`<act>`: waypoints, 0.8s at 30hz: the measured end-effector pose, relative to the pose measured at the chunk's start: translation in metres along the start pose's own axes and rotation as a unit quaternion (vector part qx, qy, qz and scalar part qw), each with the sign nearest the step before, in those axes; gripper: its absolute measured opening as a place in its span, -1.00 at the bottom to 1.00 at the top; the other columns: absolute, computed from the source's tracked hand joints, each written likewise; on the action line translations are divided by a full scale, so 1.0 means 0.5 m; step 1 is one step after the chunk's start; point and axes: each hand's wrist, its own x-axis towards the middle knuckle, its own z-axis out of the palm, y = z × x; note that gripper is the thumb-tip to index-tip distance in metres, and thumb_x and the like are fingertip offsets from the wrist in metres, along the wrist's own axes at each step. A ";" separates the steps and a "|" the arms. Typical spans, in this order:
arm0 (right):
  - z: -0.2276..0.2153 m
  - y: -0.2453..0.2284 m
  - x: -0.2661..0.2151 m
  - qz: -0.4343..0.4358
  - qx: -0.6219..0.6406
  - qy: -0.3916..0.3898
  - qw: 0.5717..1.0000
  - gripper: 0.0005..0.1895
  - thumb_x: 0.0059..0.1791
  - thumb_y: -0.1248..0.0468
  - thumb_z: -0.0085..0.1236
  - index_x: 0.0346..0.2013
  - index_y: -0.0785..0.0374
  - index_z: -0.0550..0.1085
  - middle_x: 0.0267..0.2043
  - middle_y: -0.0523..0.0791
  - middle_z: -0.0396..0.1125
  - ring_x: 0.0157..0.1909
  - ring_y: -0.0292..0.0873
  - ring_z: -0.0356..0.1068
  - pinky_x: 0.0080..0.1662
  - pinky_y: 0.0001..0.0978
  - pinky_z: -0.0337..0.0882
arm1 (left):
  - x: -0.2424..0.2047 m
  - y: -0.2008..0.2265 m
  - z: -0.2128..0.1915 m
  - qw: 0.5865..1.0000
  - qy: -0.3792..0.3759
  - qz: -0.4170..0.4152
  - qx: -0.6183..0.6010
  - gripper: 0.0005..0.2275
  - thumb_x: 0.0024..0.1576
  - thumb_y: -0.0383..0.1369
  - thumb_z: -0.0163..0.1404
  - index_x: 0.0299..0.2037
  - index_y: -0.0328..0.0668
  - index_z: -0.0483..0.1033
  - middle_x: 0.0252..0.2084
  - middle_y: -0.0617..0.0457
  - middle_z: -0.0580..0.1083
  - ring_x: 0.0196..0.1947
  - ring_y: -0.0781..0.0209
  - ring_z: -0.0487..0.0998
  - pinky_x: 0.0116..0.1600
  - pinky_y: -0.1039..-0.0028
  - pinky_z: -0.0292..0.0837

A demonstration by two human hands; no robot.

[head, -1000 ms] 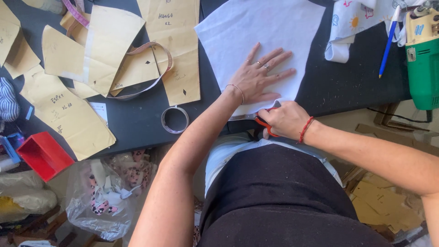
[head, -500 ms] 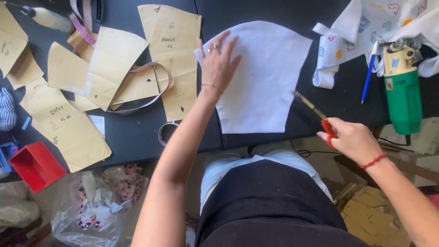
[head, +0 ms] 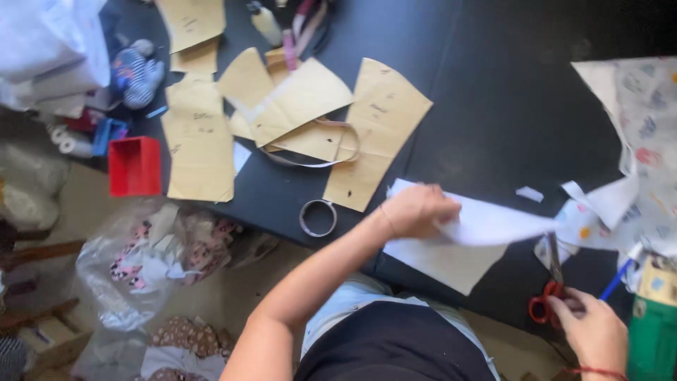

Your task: The person lays out a piece of patterned fabric on a table and places a paper pattern on top. They use a rotary cutter to cut the fabric along the pattern's edge, then switch to scissors to trim the remaining edges. Finally, they fold the cut fabric piece.

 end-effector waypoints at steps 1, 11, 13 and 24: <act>-0.021 -0.013 0.001 0.048 0.016 0.002 0.999 -0.60 -0.17 -0.04 0.01 -0.18 0.09 0.51 -0.31 -0.12 0.42 -0.21 -0.10 0.37 -0.14 -0.29 0.27 | -0.042 0.018 0.018 0.998 -0.056 0.031 -0.009 -0.82 -0.29 -0.50 -0.14 -0.47 -0.01 0.25 -0.54 0.14 0.39 -0.46 0.06 0.39 -0.41 0.30 0.26; 0.029 -0.308 0.160 -0.074 0.013 -0.212 0.974 -0.68 -0.24 -0.05 0.04 -0.42 0.03 0.58 -0.43 -0.17 0.49 -0.33 -0.21 0.41 -0.22 -0.48 0.25 | -0.263 -0.057 -0.154 0.973 0.109 -0.146 -0.142 -0.86 0.02 -0.25 -0.12 -0.23 0.16 0.39 -0.23 0.26 0.44 -0.29 0.29 0.48 -0.29 0.47 0.35; 0.101 -0.315 0.197 -0.073 -0.154 -0.273 0.947 -0.53 -0.37 -0.04 0.31 -0.26 0.06 0.54 -0.22 -0.28 0.51 -0.21 -0.38 0.51 -0.10 -0.60 0.41 | -0.317 -0.137 -0.243 0.936 0.334 -0.113 -0.021 -0.89 -0.03 -0.45 -0.03 -0.34 0.01 0.42 -0.28 0.20 0.46 -0.38 0.21 0.49 -0.25 0.46 0.35; -0.004 -0.933 -0.044 -0.168 0.178 -0.142 0.959 -0.78 -0.22 0.19 0.13 -0.30 0.12 0.51 -0.45 -0.15 0.42 -0.44 -0.29 0.34 -0.22 -0.55 0.26 | -0.740 -0.603 -0.764 0.757 0.341 -0.370 0.417 -0.52 -0.20 -0.58 -0.06 -0.01 -0.01 0.26 0.05 0.06 0.26 0.10 0.07 0.22 0.12 -0.15 -0.12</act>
